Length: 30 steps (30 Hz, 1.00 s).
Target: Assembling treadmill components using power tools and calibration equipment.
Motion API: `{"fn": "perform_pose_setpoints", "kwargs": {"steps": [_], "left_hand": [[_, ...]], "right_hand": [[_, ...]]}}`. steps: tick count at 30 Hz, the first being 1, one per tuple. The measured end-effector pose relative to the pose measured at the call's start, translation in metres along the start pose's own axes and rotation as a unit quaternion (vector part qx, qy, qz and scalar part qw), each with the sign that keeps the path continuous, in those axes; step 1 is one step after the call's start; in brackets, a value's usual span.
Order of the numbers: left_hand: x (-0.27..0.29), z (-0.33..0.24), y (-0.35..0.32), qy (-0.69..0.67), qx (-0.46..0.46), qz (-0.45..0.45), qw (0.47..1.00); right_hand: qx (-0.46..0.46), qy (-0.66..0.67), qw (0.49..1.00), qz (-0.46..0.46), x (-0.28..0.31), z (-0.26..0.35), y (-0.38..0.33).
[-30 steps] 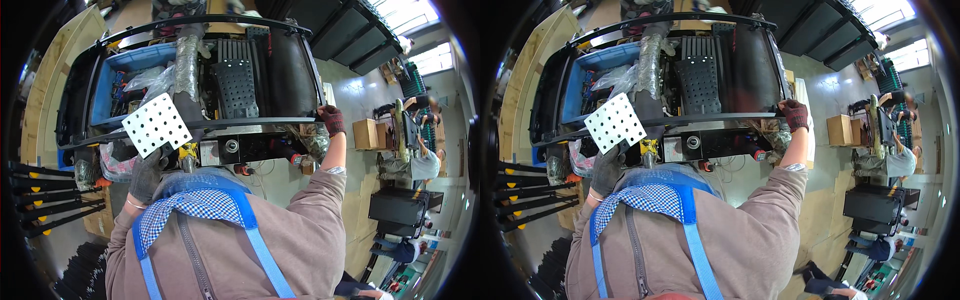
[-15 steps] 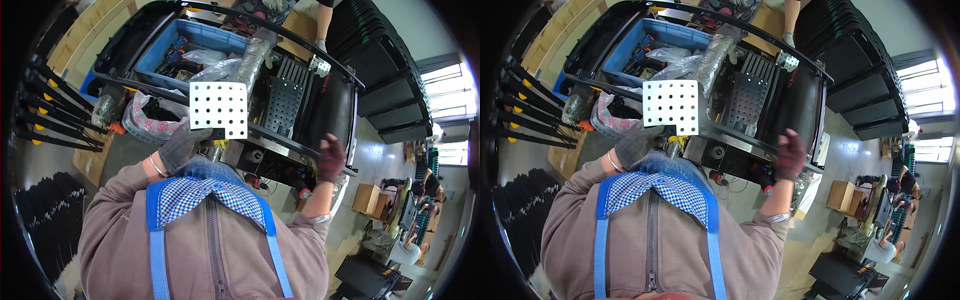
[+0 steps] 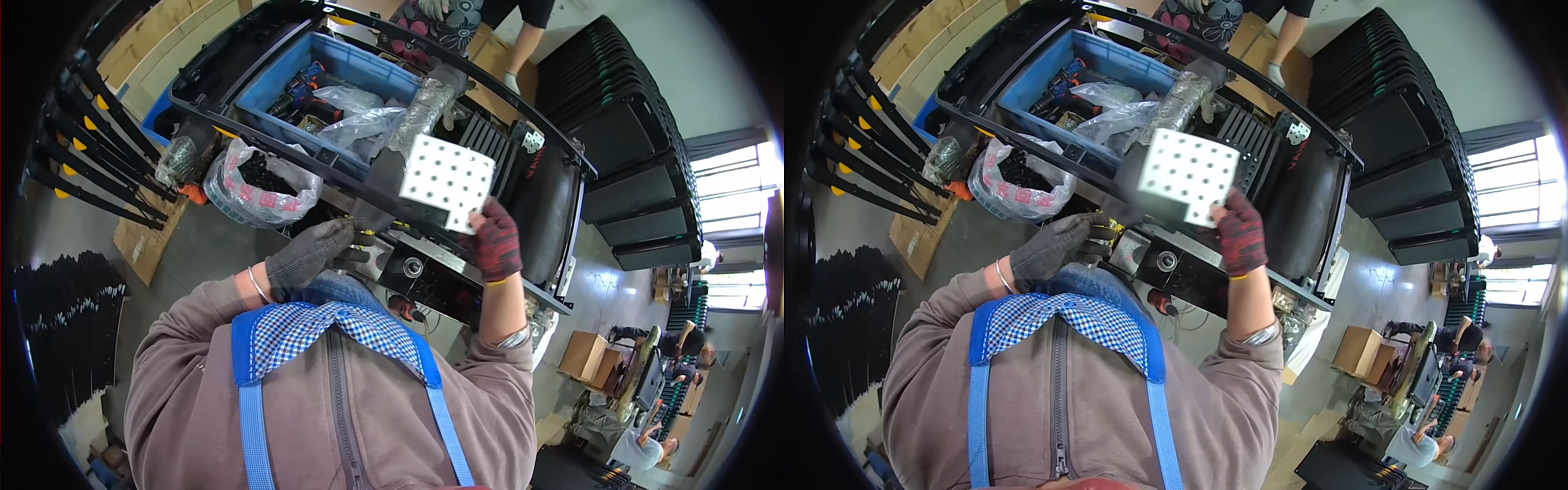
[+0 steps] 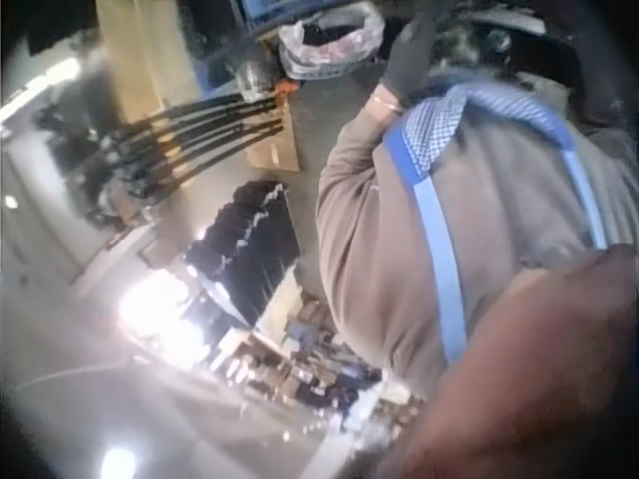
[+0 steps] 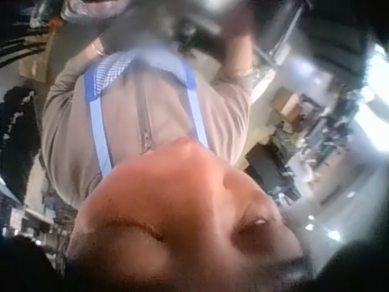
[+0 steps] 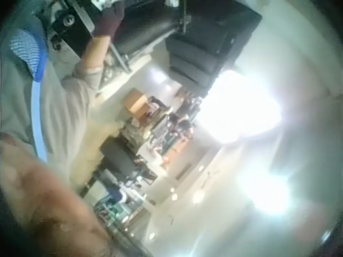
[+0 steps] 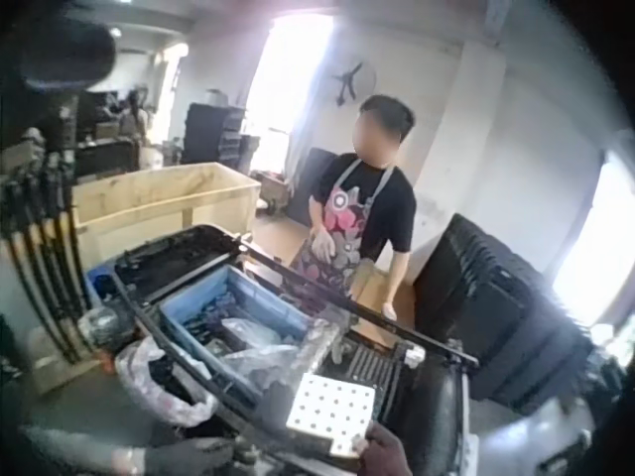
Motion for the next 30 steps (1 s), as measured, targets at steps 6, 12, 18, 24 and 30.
{"fn": "perform_pose_setpoints", "kwargs": {"steps": [6, 12, 18, 24, 30], "left_hand": [[0.016, -0.004, -0.027, -0.07, -0.029, -0.023, 0.997], [0.044, 0.0, -0.086, -0.057, -0.063, -0.074, 0.994], [0.113, 0.039, -0.175, -0.069, -0.132, -0.128, 0.981], [0.154, 0.08, -0.31, -0.123, -0.179, -0.261, 0.941], [0.203, 0.138, -0.445, -0.194, -0.247, -0.369, 0.875]], "right_hand": [[0.014, -0.381, 0.924, -0.025, 0.129, -0.092, 0.059], [0.042, -0.601, 0.747, -0.281, 0.092, -0.06, 0.02], [0.291, -0.301, 0.887, -0.196, -0.04, -0.058, -0.014], [0.329, -0.272, 0.902, 0.06, -0.26, -0.064, -0.095], [0.382, -0.436, 0.764, 0.283, -0.439, -0.093, -0.182]]}}
Point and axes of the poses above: each hand's wrist, its own y-axis towards the middle knuckle, its own x-axis out of the back of the hand, z = x × y, the point moved 2 cm from there along y, towards the middle knuckle, and after that the axes turned 14 degrees about -y, right-handed, at the moved point
